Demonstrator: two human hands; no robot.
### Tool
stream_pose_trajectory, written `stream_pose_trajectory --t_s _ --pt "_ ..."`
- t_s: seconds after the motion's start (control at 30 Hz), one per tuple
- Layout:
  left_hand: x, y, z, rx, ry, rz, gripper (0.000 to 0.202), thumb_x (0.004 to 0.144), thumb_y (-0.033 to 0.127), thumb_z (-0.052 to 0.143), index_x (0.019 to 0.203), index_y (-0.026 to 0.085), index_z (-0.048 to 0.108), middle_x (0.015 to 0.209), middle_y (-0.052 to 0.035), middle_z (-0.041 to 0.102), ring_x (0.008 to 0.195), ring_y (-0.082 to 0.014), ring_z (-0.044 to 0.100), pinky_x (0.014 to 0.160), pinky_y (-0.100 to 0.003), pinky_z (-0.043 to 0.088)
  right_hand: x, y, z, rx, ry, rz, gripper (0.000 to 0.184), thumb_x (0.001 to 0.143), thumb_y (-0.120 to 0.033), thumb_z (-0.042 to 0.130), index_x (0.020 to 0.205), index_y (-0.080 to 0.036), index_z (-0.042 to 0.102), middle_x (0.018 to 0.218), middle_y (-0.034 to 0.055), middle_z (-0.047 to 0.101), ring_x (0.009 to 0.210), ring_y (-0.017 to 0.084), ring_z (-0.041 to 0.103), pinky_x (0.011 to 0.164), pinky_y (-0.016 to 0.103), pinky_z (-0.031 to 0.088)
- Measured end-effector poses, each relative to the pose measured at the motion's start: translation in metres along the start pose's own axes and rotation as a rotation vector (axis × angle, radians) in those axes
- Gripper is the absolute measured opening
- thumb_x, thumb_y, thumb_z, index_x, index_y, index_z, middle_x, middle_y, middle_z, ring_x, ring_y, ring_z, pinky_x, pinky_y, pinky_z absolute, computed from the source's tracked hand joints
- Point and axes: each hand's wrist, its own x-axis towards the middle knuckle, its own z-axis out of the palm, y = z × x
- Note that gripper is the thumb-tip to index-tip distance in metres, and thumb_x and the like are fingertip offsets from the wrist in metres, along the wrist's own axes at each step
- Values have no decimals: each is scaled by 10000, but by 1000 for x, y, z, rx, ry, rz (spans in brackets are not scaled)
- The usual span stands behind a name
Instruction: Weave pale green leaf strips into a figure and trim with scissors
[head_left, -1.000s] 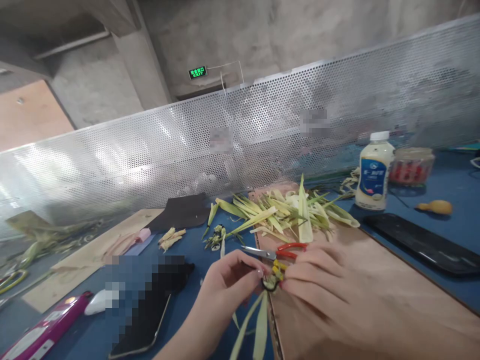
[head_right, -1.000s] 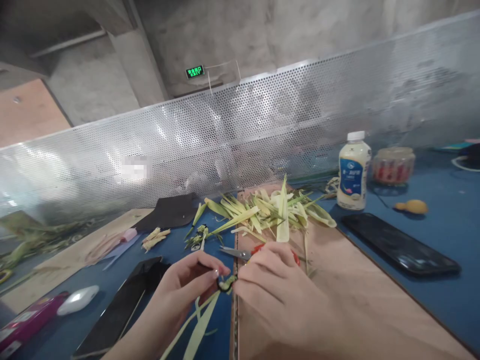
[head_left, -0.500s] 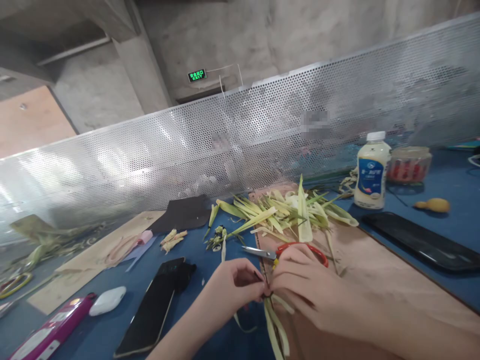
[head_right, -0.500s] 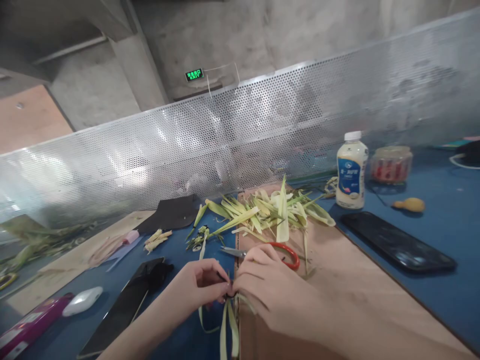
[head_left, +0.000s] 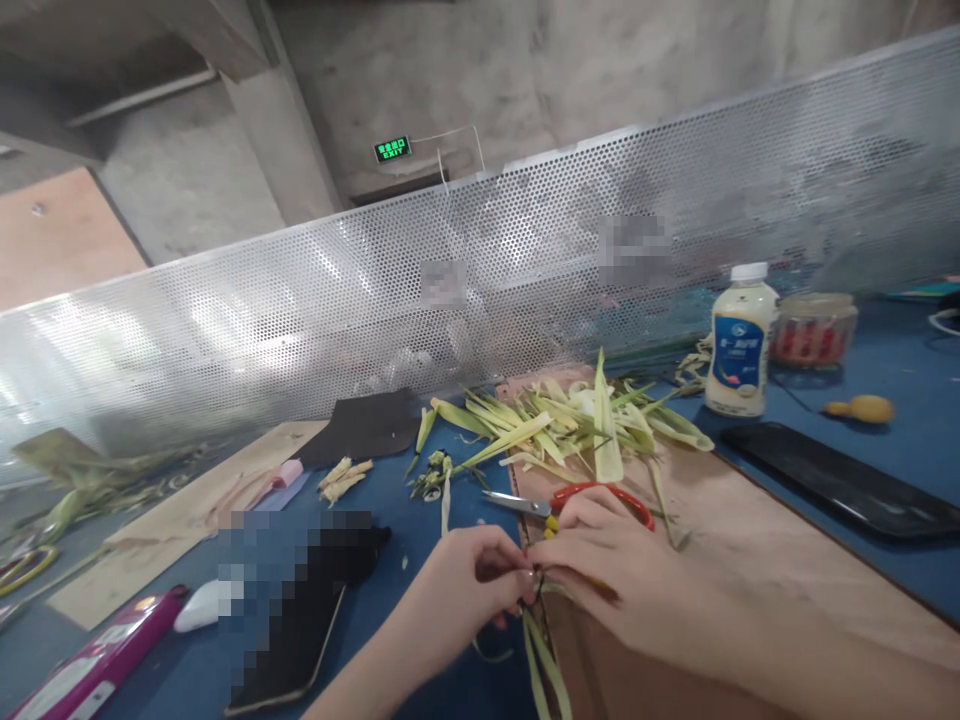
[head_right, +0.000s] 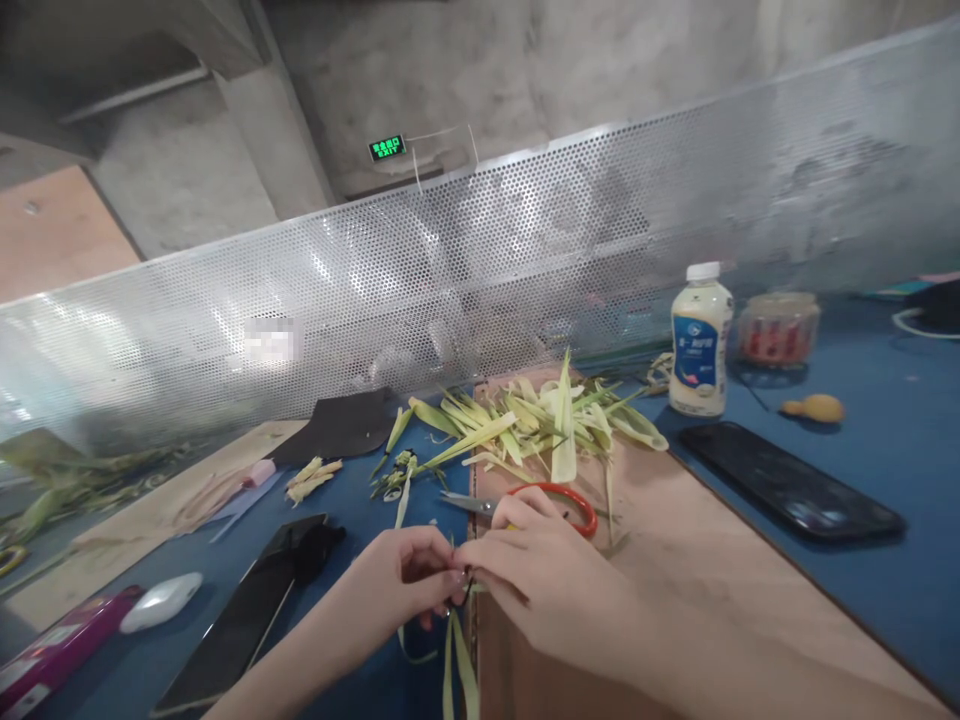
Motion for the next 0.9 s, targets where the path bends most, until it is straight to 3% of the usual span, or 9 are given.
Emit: stream_pose_trajectory --t_s 0.23,0.47,0.67,0.9 --pt "2 4 1 63 81 22 154 683 281 553 731 135 550 627 7 552 548 -100 493 524 -223 433 2 -3 -1 -40 95 -78 273 879 -178 351 703 -202 559 665 -2 504 666 138 392 631 279 284" --pt "2 5 2 132 89 19 147 689 276 532 699 133 564 586 21 514 507 -91 473 513 -212 399 3 -4 -1 -71 151 -139 375 915 -226 254 698 -199 558 658 1 518 661 144 393 642 287 275" --pt "2 0 2 146 45 26 153 695 268 517 679 131 581 564 24 505 500 -87 457 519 -209 382 2 -2 2 -101 174 -163 323 902 -220 307 674 -191 534 659 -1 507 681 150 378 648 288 266" --pt "0 2 5 132 17 27 122 680 214 511 662 123 591 575 26 512 527 -77 447 523 -187 359 1 2 5 -105 104 -126 210 848 -165 409 697 -194 552 672 -6 520 657 137 389 629 285 269"
